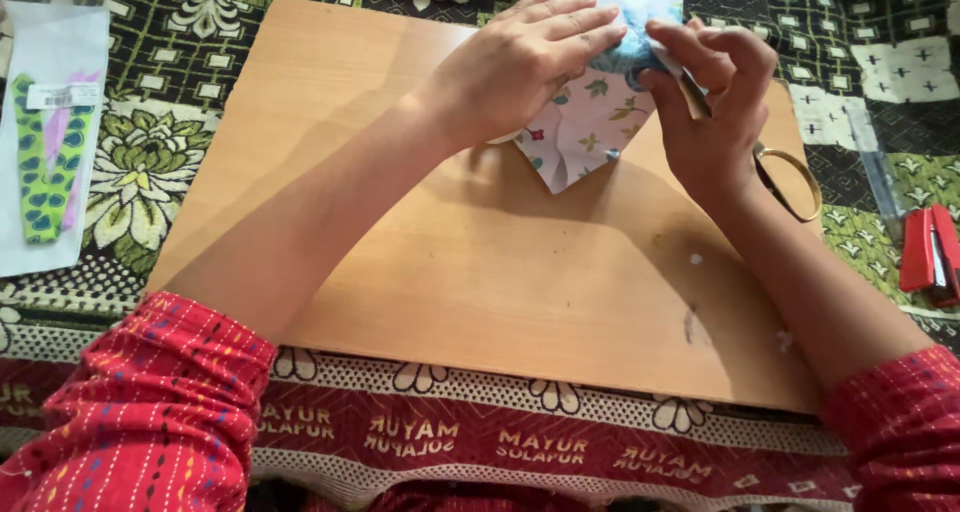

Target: The person wraps a rectangular box with floral-patterned paper on a wooden board. They fold the paper edges, tear off pieces of clear tape, and use scissors to cut the tape before pressing it onto the package to secure the folds.

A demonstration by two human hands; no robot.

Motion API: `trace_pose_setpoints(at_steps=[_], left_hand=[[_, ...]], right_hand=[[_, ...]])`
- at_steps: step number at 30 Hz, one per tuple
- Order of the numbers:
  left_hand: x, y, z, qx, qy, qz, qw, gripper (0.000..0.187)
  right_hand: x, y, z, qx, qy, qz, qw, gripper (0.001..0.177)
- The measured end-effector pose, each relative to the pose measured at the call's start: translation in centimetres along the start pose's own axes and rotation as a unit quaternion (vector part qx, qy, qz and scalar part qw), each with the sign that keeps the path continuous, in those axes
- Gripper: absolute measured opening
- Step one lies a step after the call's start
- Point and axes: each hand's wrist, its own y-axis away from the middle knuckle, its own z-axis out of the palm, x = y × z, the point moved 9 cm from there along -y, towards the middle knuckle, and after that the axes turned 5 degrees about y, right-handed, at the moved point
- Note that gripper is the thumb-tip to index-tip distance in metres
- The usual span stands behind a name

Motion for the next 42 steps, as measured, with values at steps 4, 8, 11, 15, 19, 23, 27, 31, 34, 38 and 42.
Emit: trace_pose_setpoints(at_steps=[4,8,11,15,19,23,27,31,34,38,42], left_hand=[[-0.2,-0.1,0.0,-0.002,0.022,-0.013,1.0,0.043],[-0.3,-0.3,-0.1,-0.008,0.042,-0.031,0.999,0.047],[0.1,-0.3,-0.4,0.004,0.05,-0.028,0.998,0.051],[0.3,-0.2,-0.4,0.016,0.023,-0.047,0.999,0.063],[0.3,0.2,-0.2,0.016,-0.028,-0.045,0.998,0.064],[0.7,0.5,-0.4,0.027,-0.09,-0.045,0.995,0.063],[1.2,0.4,-0.4,0.029,-0.103,-0.056,0.993,0.068],[1.4,0.8,0.1,0.029,-0.113,-0.067,0.991,0.072],[1.5,0.9,0.4,0.05,-0.127,-0.061,0.989,0.072],[1.4,1.3,0.3,0.075,-0.14,-0.046,0.986,0.065],[1.0,1.6,0.5,0.084,-0.115,-0.045,0.989,0.065]], right_hand=[[1.1,0.8,0.7,-0.029,-0.022,0.049,0.998,0.063],[2.0,1.2,1.1,-0.021,-0.067,0.081,0.994,0.072],[1.4,1.3,1.9,-0.019,-0.051,0.048,0.997,0.081],[1.1,1.2,2.4,-0.012,-0.031,0.025,0.999,0.09],[1.3,1.2,2.6,0.007,-0.009,0.013,1.0,0.088],[0.1,0.2,2.5,0.002,0.076,-0.045,0.996,0.089],[-1.8,-1.5,0.7,0.0,-0.003,-0.041,0.999,0.086],[-3.3,-1.5,-2.1,-0.024,-0.05,0.043,0.998,0.037],[-2.6,-0.4,-0.1,-0.083,-0.29,0.178,0.937,0.021],[-0.8,0.9,3.2,-0.16,-0.303,0.28,0.897,0.018],[-0.4,1.7,4.1,-0.171,-0.313,0.282,0.891,0.012]])
